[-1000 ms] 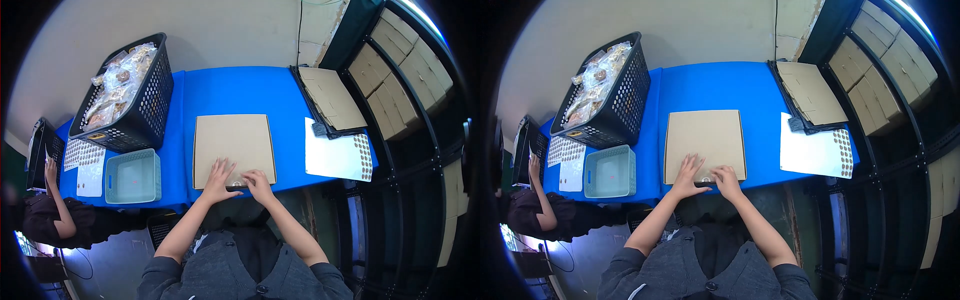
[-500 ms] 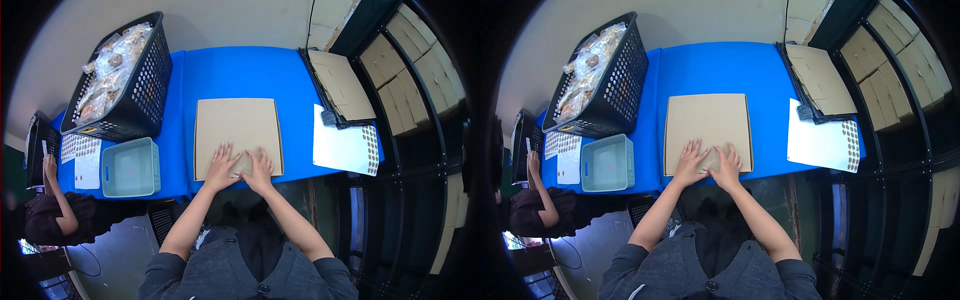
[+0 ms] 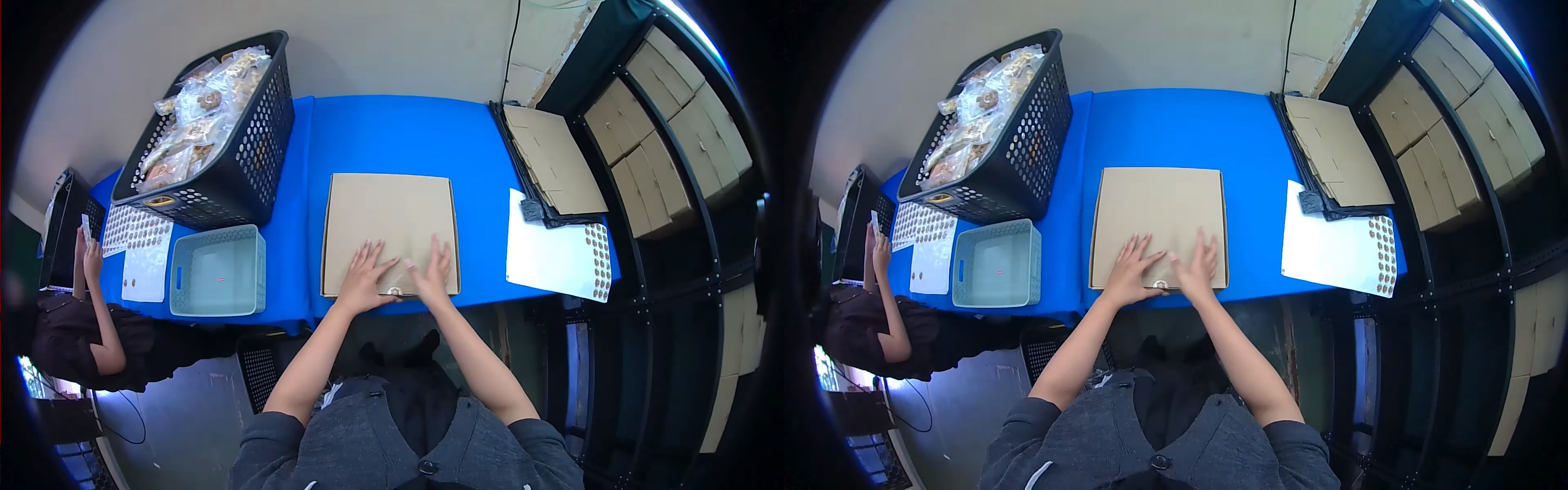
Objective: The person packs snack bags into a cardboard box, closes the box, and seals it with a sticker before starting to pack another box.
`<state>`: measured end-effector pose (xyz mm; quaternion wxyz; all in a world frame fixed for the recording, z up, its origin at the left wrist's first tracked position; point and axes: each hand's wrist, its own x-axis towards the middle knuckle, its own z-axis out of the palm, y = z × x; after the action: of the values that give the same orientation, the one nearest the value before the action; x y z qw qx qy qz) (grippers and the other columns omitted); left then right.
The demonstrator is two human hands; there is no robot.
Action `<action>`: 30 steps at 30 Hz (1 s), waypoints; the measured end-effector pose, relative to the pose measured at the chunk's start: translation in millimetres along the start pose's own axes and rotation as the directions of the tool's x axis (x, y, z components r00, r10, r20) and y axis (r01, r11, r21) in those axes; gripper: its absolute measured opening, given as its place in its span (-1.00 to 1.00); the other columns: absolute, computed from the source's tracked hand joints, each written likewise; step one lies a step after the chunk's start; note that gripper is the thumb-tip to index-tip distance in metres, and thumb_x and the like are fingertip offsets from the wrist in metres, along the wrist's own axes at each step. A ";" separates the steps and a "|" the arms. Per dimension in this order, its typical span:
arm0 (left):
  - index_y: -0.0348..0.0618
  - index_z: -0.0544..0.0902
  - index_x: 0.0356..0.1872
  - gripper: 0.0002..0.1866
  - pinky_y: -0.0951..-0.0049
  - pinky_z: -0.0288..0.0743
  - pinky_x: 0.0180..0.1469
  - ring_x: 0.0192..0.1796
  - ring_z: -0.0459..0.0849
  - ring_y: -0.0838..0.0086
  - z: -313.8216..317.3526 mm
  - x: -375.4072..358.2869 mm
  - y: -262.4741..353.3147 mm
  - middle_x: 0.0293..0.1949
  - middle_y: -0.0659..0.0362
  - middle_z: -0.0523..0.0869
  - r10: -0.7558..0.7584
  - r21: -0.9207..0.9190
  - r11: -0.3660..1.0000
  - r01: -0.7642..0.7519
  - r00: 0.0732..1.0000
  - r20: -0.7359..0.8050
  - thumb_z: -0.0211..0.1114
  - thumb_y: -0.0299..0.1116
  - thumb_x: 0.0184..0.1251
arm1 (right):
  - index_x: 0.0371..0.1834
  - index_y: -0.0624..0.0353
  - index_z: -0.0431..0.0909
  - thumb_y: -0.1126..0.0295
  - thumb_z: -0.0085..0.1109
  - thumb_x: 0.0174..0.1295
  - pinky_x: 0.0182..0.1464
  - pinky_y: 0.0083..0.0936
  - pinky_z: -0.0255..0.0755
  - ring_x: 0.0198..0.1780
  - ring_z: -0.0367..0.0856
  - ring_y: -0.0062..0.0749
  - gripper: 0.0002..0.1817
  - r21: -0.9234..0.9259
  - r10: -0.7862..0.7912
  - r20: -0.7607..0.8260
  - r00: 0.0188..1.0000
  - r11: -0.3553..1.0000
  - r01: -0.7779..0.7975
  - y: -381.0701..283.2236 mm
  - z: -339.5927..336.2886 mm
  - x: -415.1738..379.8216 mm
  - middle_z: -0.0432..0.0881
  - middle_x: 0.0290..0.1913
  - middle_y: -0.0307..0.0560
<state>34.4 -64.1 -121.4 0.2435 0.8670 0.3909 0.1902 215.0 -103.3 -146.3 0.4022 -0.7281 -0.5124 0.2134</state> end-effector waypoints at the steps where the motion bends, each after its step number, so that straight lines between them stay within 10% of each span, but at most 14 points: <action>1: 0.26 0.44 0.34 -0.05 -0.05 -0.12 0.49 0.53 -0.07 -0.07 -0.6 -2.7 0.2 0.50 0.00 0.09 0.001 0.007 1.000 -0.001 1.000 -0.005 0.58 0.02 -0.28 | 0.51 -0.16 0.02 0.14 0.31 0.15 0.38 0.12 -0.08 0.48 -0.08 0.19 -0.12 0.072 -0.021 -0.130 0.991 0.997 0.030 2.8 -4.7 5.6 -0.16 0.49 0.28; 8: 0.33 0.17 0.47 0.13 -0.16 -0.26 0.49 0.55 -0.18 -0.05 -21.4 -22.5 4.8 0.53 -0.01 -0.04 0.053 0.202 0.974 -0.102 0.970 0.238 0.53 0.20 -0.26 | 0.43 -0.06 0.18 0.15 0.28 0.19 0.38 -0.02 -0.03 0.33 0.16 0.13 -0.26 -0.072 0.315 -0.366 0.876 0.928 -0.365 41.1 -52.7 11.5 0.02 0.41 0.23; 11: 0.20 0.15 0.48 -0.02 -0.17 -0.27 0.49 0.55 -0.17 -0.05 -18.1 -35.1 -7.3 0.52 -0.06 -0.04 0.015 0.106 0.994 -0.026 0.995 0.097 0.42 0.14 0.01 | 0.43 0.04 0.20 -0.09 0.16 0.25 0.43 -0.02 -0.10 0.41 0.06 0.13 -0.24 0.223 0.407 -0.143 0.902 0.901 -0.371 67.4 -50.4 1.5 0.05 0.42 0.29; 14: 0.02 0.15 0.48 -0.19 -0.09 -0.25 0.50 0.54 -0.16 -0.07 -23.2 -47.1 -41.6 0.51 -0.07 -0.01 -0.155 0.249 0.945 0.212 0.961 -0.230 0.27 0.01 0.26 | 0.41 0.09 0.28 -0.23 0.07 0.24 0.47 -0.07 -0.16 0.48 -0.04 0.15 -0.19 0.009 0.483 -0.082 0.872 0.875 -0.484 71.9 -35.1 -17.5 -0.02 0.46 0.34; 16: -0.14 0.10 0.48 -0.27 0.12 -0.18 0.52 0.55 -0.09 0.05 -22.4 -54.8 -71.7 0.52 -0.05 0.02 -0.475 -0.284 0.872 0.399 0.832 -0.288 0.17 -0.13 0.38 | 0.38 0.14 0.33 -0.30 0.01 0.23 0.50 -0.10 -0.23 0.52 -0.18 0.17 -0.16 0.090 0.512 -0.097 0.853 0.858 -0.505 69.7 -27.9 -31.9 -0.04 0.49 0.34; 18: -0.16 0.00 0.51 -0.25 0.32 -0.10 0.51 0.54 -0.01 0.22 -9.8 -60.3 -95.5 0.52 0.02 0.06 -0.388 -0.836 0.495 0.238 0.921 0.032 0.15 -0.23 0.40 | 0.38 0.17 0.34 -0.27 0.00 0.27 0.50 -0.21 -0.21 0.54 -0.14 0.05 -0.19 0.279 0.489 0.014 0.872 0.836 -0.473 95.8 -11.5 -34.1 0.03 0.49 0.29; 21: -0.10 -0.05 0.53 -0.21 0.37 -0.05 0.49 0.52 0.06 0.31 -7.8 -72.2 -67.3 0.51 0.08 0.10 -0.459 -0.848 0.444 0.288 0.886 0.061 0.17 -0.36 0.36 | 0.42 0.34 0.19 -0.03 -0.02 0.39 0.42 -0.46 0.03 0.40 0.25 -0.27 -0.27 0.589 0.410 0.105 0.906 0.708 -0.389 57.1 -30.6 -48.8 0.37 0.35 0.05; 30: 0.03 -0.02 0.53 -0.13 0.26 -0.09 0.51 0.56 -0.12 0.25 -10.2 -62.0 2.2 0.56 0.11 -0.20 -0.293 -0.811 0.560 0.171 0.956 -0.001 0.19 -0.48 0.19 | 0.48 0.16 0.13 0.03 0.11 0.31 0.49 -0.44 -0.16 0.51 0.05 -0.33 -0.24 0.810 0.377 -0.010 0.926 0.546 -0.213 38.6 -108.7 -121.2 0.21 0.46 0.00</action>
<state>-8.2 -110.4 -120.5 0.6034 0.5894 0.3893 0.3701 269.2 -260.2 -126.0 0.6870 -0.5636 -0.1933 0.4160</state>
